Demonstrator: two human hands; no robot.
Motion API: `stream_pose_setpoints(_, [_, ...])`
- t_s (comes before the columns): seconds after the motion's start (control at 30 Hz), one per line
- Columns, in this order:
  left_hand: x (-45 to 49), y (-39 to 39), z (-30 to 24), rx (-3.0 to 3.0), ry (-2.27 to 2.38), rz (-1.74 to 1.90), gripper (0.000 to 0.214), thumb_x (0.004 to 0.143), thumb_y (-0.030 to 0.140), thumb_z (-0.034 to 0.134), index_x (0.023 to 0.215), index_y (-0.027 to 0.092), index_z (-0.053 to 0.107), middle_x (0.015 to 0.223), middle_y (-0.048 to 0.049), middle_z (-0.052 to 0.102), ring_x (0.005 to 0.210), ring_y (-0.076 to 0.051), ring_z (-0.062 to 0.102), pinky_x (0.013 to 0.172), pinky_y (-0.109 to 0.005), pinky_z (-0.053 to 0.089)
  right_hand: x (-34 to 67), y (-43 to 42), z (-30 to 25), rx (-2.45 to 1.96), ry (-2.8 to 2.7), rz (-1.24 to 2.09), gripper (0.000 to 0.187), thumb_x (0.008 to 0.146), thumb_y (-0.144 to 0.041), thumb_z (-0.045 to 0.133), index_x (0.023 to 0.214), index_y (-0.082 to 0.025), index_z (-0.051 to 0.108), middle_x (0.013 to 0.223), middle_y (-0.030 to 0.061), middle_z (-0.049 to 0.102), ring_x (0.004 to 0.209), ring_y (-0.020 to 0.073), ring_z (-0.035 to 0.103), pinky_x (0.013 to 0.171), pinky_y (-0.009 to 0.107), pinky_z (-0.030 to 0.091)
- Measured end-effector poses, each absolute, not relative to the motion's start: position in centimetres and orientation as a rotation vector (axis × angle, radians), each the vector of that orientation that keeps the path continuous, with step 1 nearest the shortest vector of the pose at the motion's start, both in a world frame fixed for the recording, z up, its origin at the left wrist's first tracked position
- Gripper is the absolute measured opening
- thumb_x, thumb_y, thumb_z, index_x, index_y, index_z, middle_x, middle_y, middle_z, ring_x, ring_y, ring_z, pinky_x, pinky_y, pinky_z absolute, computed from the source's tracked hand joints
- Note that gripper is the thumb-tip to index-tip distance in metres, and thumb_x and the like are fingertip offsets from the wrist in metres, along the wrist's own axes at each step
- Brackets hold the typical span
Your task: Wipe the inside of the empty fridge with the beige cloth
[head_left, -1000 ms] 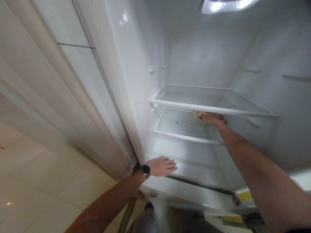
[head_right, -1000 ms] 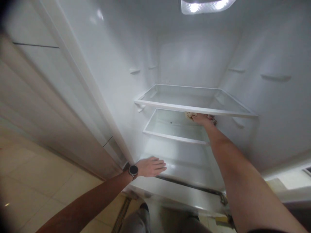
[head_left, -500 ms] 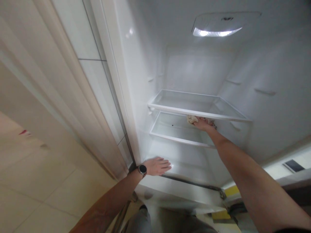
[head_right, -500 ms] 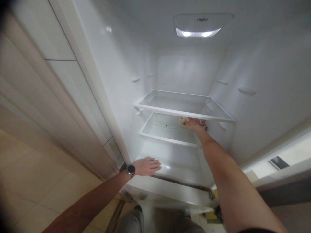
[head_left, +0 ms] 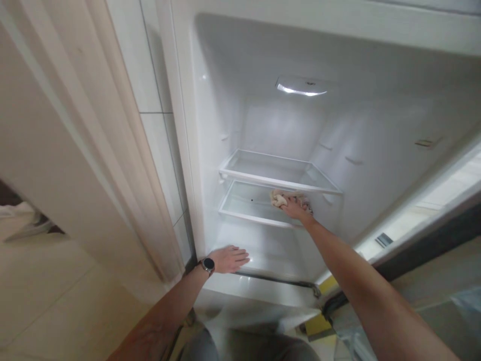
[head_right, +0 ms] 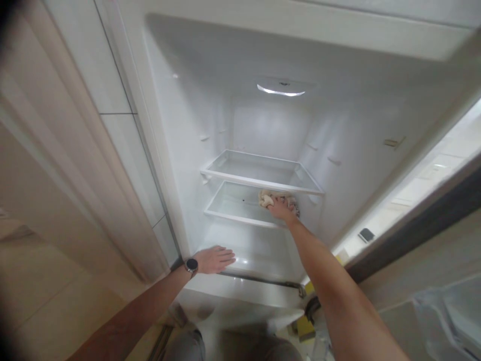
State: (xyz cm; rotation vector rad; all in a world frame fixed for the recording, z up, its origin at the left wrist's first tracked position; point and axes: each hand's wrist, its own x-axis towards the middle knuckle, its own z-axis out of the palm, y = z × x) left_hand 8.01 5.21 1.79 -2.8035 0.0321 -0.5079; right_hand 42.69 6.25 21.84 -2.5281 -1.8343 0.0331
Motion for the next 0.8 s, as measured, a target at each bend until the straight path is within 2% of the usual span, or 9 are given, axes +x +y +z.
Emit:
stream_pose_setpoints(0.2, [8.2, 5.5, 1.3, -2.794, 0.024, -0.546, 0.042, 0.103, 0.037, 0.048, 0.143, 0.021, 0.053, 0.139, -0.0079, 0.061, 0.132, -0.019, 0.052, 0.105, -0.034, 0.038, 40.3, 2.7, 22.0, -2.556, -1.837, 0.057, 0.065, 0.096, -0.051, 0.031, 0.158, -0.033, 0.026, 0.164, 0.0077, 0.022, 0.148, 0.0421, 0.021, 0.112, 0.068, 0.026])
stream_pose_setpoints(0.3, [8.2, 5.5, 1.1, -2.8, 0.011, -0.56, 0.043, 0.102, 0.037, 0.05, 0.143, 0.024, 0.053, 0.139, -0.0074, 0.062, 0.132, -0.019, 0.053, 0.105, -0.033, 0.037, 39.3, 1.4, 22.0, -2.569, -1.864, 0.083, 0.067, 0.095, -0.052, 0.034, 0.159, -0.034, 0.025, 0.165, 0.0066, 0.021, 0.149, 0.0436, 0.019, 0.111, 0.07, 0.028])
stream_pose_setpoints(0.5, [8.4, 5.8, 1.0, -2.775, 0.025, -0.572, 0.041, 0.103, 0.037, 0.048, 0.142, 0.024, 0.054, 0.139, -0.0062, 0.061, 0.132, -0.019, 0.052, 0.106, -0.033, 0.036, 38.3, 0.4, 21.6, -2.583, -1.899, 0.126, 0.069, 0.094, -0.058, 0.037, 0.159, -0.037, 0.025, 0.168, 0.0027, 0.015, 0.15, 0.0468, 0.015, 0.111, 0.075, 0.023])
stream_pose_setpoints(0.67, [8.5, 5.8, 0.8, -2.772, 0.032, -0.588, 0.042, 0.103, 0.037, 0.048, 0.143, 0.023, 0.053, 0.14, -0.0066, 0.061, 0.132, -0.018, 0.052, 0.107, -0.033, 0.035, 38.4, 0.7, 21.9, -2.596, -1.914, 0.141, 0.07, 0.094, -0.058, 0.037, 0.16, -0.038, 0.021, 0.168, 0.0036, 0.014, 0.151, 0.0455, 0.015, 0.114, 0.071, 0.024])
stream_pose_setpoints(0.8, [8.5, 5.7, 0.8, -2.808, 0.004, -0.579, 0.042, 0.103, 0.036, 0.048, 0.144, 0.026, 0.052, 0.141, -0.006, 0.061, 0.134, -0.018, 0.051, 0.107, -0.032, 0.035, 38.8, 1.5, 22.3, -2.626, -1.923, 0.172, 0.069, 0.097, -0.056, 0.032, 0.161, -0.034, 0.018, 0.168, 0.0047, 0.012, 0.152, 0.0445, 0.012, 0.115, 0.071, 0.022])
